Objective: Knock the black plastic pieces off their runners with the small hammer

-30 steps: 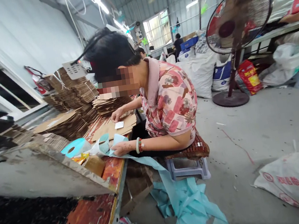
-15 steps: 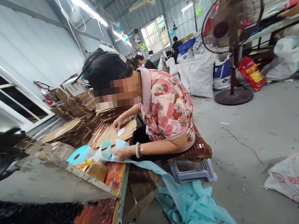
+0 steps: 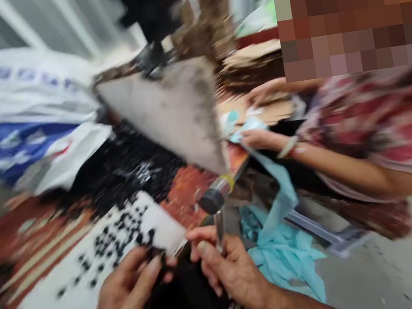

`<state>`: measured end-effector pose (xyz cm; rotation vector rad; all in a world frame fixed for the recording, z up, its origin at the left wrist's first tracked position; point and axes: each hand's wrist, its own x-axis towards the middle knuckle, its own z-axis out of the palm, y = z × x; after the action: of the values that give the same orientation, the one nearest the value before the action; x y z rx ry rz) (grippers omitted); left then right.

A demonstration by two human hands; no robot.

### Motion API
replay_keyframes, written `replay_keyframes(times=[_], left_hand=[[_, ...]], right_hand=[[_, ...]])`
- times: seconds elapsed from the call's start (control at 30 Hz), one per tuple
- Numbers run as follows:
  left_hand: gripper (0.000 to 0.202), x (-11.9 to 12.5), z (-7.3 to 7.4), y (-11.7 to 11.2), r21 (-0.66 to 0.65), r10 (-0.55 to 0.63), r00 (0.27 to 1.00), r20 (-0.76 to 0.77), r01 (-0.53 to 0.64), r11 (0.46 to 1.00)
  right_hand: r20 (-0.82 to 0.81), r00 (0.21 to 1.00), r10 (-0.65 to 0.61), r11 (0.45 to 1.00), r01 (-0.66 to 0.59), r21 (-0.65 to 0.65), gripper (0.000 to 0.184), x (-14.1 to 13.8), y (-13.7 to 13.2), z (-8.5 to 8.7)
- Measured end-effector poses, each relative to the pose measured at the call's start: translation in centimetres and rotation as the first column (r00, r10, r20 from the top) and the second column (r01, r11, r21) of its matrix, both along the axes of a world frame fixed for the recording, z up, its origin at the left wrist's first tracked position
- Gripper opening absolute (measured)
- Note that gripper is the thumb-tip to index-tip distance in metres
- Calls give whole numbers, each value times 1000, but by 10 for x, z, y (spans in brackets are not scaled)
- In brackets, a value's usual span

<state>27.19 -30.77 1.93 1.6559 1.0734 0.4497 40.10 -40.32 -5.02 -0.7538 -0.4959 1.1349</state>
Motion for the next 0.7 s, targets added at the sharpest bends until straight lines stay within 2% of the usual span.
replay_keyframes(times=[0.03, 0.13, 0.23, 0.33, 0.5, 0.6, 0.7], left_hand=[[47, -9, -4, -3, -58, 53, 998, 17, -52, 997], [52, -23, -14, 0, -157, 44, 993, 110, -26, 987], [42, -34, -21, 3, -171, 12, 990, 138, 12, 985], [33, -47, -29, 0, -172, -43, 993, 108, 61, 983], [32, -65, -43, -6, -243, -56, 981, 184, 101, 965], [38, -76, -44, -4, -310, 45, 977, 207, 22, 950], [44, -94, -39, 6, -326, 222, 964, 149, -164, 931]], right_hand=[[58, 997, 45, 999, -44, -3, 53, -3, 3, -3], [186, 973, 136, 990, -127, -60, 51, -6, 18, -9], [302, 941, 152, 987, -129, -95, 51, -10, 29, -9], [396, 897, 198, 980, -167, -112, 42, -16, 35, -6], [436, 861, 261, 964, -210, -162, 30, -38, 50, -3], [460, 832, 309, 950, -255, -177, 31, -51, 59, -3], [451, 809, 377, 926, -316, -208, 36, -57, 65, -3]])
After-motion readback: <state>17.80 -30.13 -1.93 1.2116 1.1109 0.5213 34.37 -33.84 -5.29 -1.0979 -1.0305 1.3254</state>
